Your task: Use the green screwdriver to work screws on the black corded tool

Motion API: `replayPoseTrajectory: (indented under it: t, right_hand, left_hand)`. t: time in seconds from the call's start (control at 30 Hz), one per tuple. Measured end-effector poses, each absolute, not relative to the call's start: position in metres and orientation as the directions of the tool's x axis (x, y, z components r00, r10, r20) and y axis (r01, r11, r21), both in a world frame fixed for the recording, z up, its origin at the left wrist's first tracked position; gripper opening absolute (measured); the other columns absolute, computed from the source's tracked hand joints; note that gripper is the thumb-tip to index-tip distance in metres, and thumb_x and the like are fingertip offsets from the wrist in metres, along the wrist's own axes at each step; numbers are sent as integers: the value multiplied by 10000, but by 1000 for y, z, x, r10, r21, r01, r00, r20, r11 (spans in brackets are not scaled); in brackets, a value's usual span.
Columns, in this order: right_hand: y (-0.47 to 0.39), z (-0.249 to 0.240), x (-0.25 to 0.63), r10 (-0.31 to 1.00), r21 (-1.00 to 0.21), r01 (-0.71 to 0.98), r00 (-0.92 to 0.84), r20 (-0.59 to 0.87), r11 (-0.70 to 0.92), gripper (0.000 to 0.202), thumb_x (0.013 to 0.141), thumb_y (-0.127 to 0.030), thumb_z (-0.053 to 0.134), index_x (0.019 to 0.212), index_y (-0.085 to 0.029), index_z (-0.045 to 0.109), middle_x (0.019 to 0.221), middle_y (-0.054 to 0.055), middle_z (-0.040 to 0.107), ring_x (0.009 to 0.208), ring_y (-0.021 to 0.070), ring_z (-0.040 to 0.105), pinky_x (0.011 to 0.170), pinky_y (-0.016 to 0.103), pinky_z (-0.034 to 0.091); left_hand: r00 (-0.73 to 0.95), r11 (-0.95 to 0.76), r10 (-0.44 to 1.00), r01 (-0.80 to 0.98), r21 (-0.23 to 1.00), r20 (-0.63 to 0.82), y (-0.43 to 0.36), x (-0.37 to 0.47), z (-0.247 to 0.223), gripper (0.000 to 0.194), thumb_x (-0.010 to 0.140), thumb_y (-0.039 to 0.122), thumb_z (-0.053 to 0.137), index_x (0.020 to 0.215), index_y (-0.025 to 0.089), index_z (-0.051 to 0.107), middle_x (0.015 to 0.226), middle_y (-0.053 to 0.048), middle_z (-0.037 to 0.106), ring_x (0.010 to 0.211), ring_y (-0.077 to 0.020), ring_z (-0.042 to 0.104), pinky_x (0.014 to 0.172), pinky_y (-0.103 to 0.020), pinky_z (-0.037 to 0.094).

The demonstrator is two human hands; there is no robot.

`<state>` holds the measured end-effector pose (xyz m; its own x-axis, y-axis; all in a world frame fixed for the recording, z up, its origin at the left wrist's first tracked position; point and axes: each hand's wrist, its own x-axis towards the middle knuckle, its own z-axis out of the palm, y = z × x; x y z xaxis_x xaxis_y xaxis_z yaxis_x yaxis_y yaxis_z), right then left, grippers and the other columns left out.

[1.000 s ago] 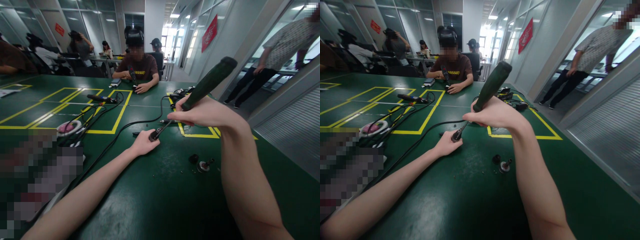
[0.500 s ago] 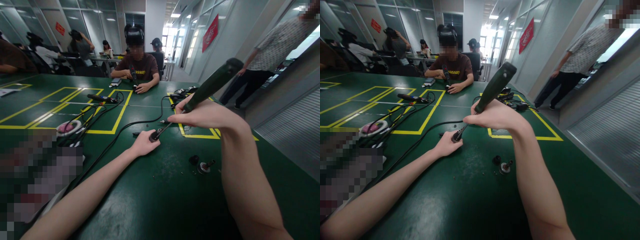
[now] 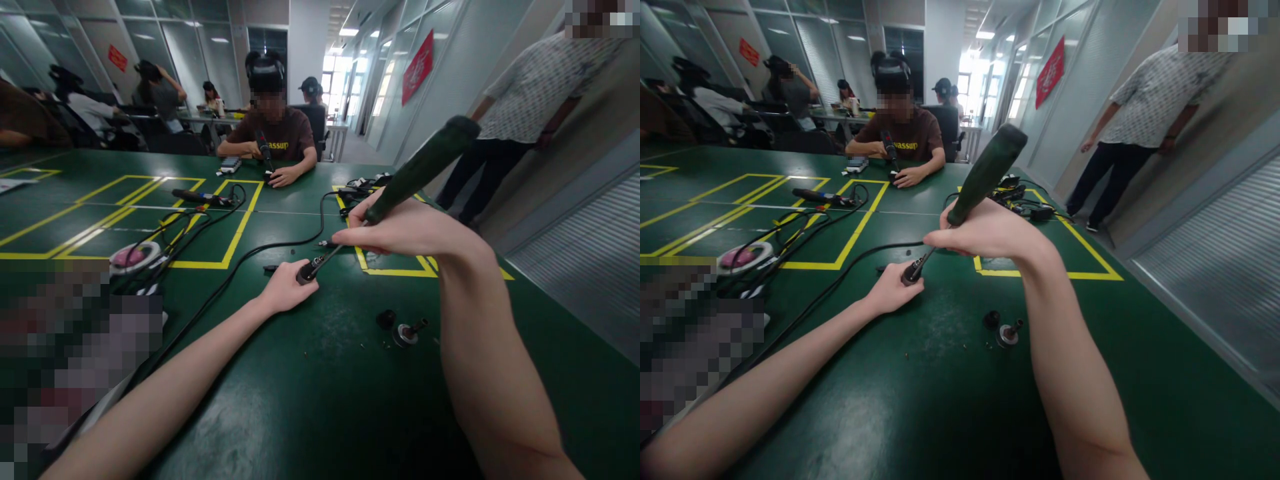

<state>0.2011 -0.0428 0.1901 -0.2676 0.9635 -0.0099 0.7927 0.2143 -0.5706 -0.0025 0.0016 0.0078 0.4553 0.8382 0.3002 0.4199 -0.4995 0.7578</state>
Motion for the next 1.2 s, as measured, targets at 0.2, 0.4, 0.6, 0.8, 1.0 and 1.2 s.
replayPoseTrajectory:
  t: [0.2,0.4,0.6,0.8,1.0,1.2]
  right_hand:
    - [-40,190,202,941,-556,775,-335,41,300,353,799,-446,760,597,-212,588,594,-29,524,609,118,460,602,299,353]
    - [-38,185,201,965,-542,805,-257,47,241,448,850,-523,728,574,-209,567,584,-19,516,570,116,441,582,311,345]
    - [-43,193,203,939,-653,721,-342,-43,232,284,765,-378,779,593,-212,626,534,-21,563,528,119,501,559,286,381]
    - [-38,188,203,924,-573,755,-382,8,317,445,829,-504,743,549,-206,566,517,-40,470,516,88,419,536,281,308]
    - [-42,190,201,932,-589,761,-361,-38,271,371,820,-386,725,540,-212,554,501,-32,508,510,101,453,550,288,346]
    - [-37,189,203,915,-581,742,-402,14,335,310,784,-412,776,620,-210,606,575,-39,528,580,109,458,565,293,329]
  left_hand:
    - [456,-496,839,418,761,297,2,-2,8,270,778,238,604,637,231,373,583,62,450,573,-113,403,600,-270,287]
    - [459,-503,835,414,759,304,2,-2,8,269,784,242,603,640,231,377,584,63,454,573,-113,412,599,-269,290]
    - [458,-502,835,411,761,304,2,-3,7,249,784,248,600,647,229,393,585,64,447,575,-114,409,607,-270,299]
    - [457,-497,837,400,770,303,2,-3,6,247,772,274,591,642,232,384,583,59,452,573,-116,404,602,-272,289]
    - [455,-503,836,408,762,307,2,-2,7,257,763,282,602,645,235,378,584,57,456,574,-117,410,601,-275,279]
    - [455,-509,833,409,757,315,3,-3,6,248,763,273,593,642,234,380,583,60,445,570,-115,403,601,-276,288]
